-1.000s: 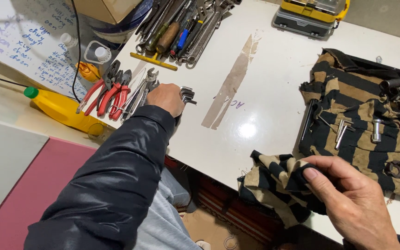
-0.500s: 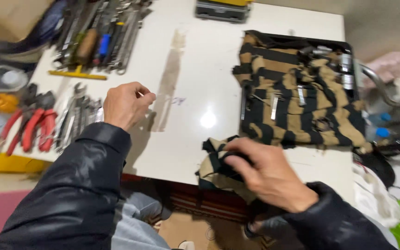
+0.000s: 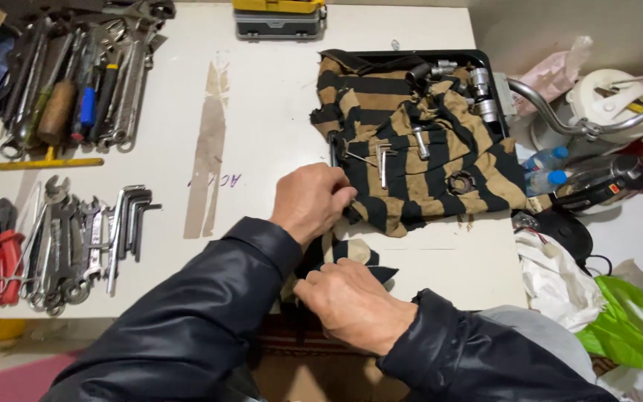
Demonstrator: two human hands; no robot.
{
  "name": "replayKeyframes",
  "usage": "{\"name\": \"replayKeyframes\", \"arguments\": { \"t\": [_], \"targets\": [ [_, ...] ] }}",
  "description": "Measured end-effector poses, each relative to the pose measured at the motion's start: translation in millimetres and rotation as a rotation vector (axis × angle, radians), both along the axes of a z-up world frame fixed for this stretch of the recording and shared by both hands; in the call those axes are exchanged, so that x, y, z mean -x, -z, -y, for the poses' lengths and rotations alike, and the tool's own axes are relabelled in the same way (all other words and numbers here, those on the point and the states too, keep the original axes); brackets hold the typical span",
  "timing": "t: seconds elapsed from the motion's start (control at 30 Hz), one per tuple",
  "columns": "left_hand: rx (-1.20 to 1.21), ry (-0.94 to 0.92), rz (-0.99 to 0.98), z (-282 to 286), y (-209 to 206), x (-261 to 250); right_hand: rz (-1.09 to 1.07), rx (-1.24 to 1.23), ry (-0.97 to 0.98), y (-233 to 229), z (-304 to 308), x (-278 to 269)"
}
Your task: The person cleans small metal tools, including hex keys and a socket, using a striped cloth. They wipe each tool individually and place them back into a tool roll on the table.
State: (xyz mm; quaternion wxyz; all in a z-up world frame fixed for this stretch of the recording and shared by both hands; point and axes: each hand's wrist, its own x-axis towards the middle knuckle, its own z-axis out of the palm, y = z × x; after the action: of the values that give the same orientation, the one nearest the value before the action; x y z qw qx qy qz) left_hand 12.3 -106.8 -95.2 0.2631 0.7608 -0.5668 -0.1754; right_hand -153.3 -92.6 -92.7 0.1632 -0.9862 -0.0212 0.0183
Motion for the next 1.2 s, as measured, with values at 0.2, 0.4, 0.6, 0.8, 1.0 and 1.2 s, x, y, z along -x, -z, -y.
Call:
{"name": "replayKeyframes", "arguments": {
  "t": [0.2,0.4,0.6,0.8,1.0,1.2],
  "targets": [
    [0.037,-0.025,0.095,48,27,29,0.037,0.179,-0.007,77,-3,5],
    [-0.094,-0.093,0.249,76,61,43,0.091,0.162,-0.006,35,-1,11],
    [-0.227,-0.127,0.153,77,51,40,0.001,0.198,-0.011,48,1,13],
    [-0.344,-0.22,-0.049,75,12,35,0.033,0.184,0.013,27,5,11],
    [-0.284,-0.355,-0.598,66,-31,21,0.136,-0.025,0.115,-4,21,12],
    [-0.053,-0.415,-0.772,34,-73,16,0.411,0.049,0.298,-37,55,15]
  ]
}}
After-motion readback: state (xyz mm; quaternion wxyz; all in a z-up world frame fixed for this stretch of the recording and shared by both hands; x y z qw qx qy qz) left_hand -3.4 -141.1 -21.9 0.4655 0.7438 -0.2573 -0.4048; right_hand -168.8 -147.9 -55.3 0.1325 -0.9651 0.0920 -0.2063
